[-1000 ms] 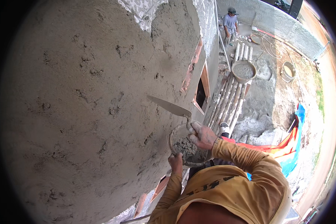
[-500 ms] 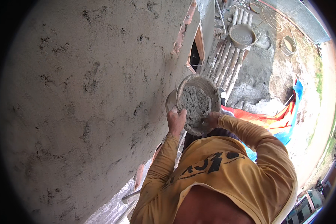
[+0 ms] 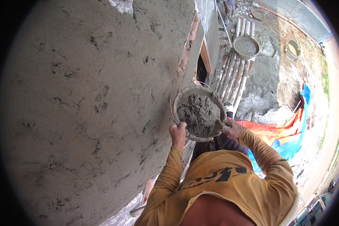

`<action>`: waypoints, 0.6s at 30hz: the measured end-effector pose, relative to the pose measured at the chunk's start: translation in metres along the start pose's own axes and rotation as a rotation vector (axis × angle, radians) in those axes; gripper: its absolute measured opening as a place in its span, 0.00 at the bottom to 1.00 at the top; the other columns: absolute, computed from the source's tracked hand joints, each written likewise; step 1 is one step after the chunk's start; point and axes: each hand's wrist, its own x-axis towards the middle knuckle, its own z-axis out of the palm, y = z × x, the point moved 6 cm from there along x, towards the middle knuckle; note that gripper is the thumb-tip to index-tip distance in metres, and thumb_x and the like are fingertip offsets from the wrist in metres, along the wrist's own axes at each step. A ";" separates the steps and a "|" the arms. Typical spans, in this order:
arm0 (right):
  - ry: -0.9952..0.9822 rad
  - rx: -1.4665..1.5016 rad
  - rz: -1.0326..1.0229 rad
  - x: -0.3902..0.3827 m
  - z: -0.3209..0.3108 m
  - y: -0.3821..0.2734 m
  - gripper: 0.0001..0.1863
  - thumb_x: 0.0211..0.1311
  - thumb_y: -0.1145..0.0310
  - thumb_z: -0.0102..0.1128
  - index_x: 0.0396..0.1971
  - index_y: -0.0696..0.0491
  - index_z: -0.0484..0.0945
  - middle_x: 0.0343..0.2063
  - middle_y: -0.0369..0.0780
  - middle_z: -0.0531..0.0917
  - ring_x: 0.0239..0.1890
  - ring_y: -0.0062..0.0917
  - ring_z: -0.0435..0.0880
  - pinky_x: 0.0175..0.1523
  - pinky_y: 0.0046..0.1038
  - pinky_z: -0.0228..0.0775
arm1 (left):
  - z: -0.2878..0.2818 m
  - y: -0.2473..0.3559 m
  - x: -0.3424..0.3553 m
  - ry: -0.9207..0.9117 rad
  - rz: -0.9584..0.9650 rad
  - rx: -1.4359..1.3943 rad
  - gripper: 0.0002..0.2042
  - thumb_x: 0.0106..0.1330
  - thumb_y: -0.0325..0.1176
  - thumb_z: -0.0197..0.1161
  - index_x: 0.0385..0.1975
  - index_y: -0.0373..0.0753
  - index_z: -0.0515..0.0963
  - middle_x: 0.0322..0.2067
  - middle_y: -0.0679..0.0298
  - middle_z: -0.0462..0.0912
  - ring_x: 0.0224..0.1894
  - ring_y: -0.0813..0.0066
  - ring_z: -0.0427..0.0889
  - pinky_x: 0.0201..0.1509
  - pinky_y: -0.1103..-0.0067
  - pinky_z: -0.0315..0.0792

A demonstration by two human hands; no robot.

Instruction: The person applies wet cement to an exterior wall using a trowel and a head pan, smoothing the surface around a window frame. The person repeatedly scoops cement from the pan and spreads it across the wall, working on a bamboo scaffold.

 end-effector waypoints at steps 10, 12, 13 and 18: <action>0.565 0.707 -0.751 -0.011 -0.053 -0.185 0.12 0.59 0.68 0.47 0.38 0.59 0.71 0.20 0.36 0.73 0.15 0.19 0.71 0.18 0.19 0.66 | -0.027 -0.068 0.007 0.139 -0.115 0.039 0.16 0.48 0.32 0.57 0.33 0.26 0.75 0.23 0.57 0.78 0.29 0.64 0.77 0.36 0.71 0.69; 0.777 0.717 -0.921 -0.017 -0.085 -0.242 0.16 0.57 0.66 0.52 0.42 0.60 0.72 0.23 0.37 0.74 0.19 0.19 0.73 0.23 0.21 0.67 | -0.027 -0.073 0.001 0.146 -0.147 -0.016 0.15 0.48 0.32 0.57 0.33 0.26 0.75 0.24 0.56 0.79 0.29 0.64 0.77 0.36 0.72 0.69; 0.909 0.663 -0.988 -0.015 -0.098 -0.270 0.16 0.57 0.66 0.54 0.42 0.60 0.71 0.23 0.37 0.74 0.20 0.19 0.73 0.25 0.21 0.67 | -0.032 -0.076 -0.006 0.154 -0.140 -0.002 0.15 0.48 0.32 0.57 0.32 0.26 0.75 0.25 0.56 0.79 0.29 0.65 0.78 0.37 0.72 0.69; 1.642 0.394 -1.309 -0.005 -0.150 -0.414 0.17 0.51 0.68 0.58 0.36 0.63 0.66 0.28 0.47 0.75 0.30 0.35 0.74 0.39 0.33 0.66 | -0.047 -0.059 -0.041 0.238 -0.158 -0.087 0.13 0.46 0.27 0.57 0.32 0.26 0.76 0.29 0.63 0.78 0.31 0.74 0.74 0.37 0.78 0.68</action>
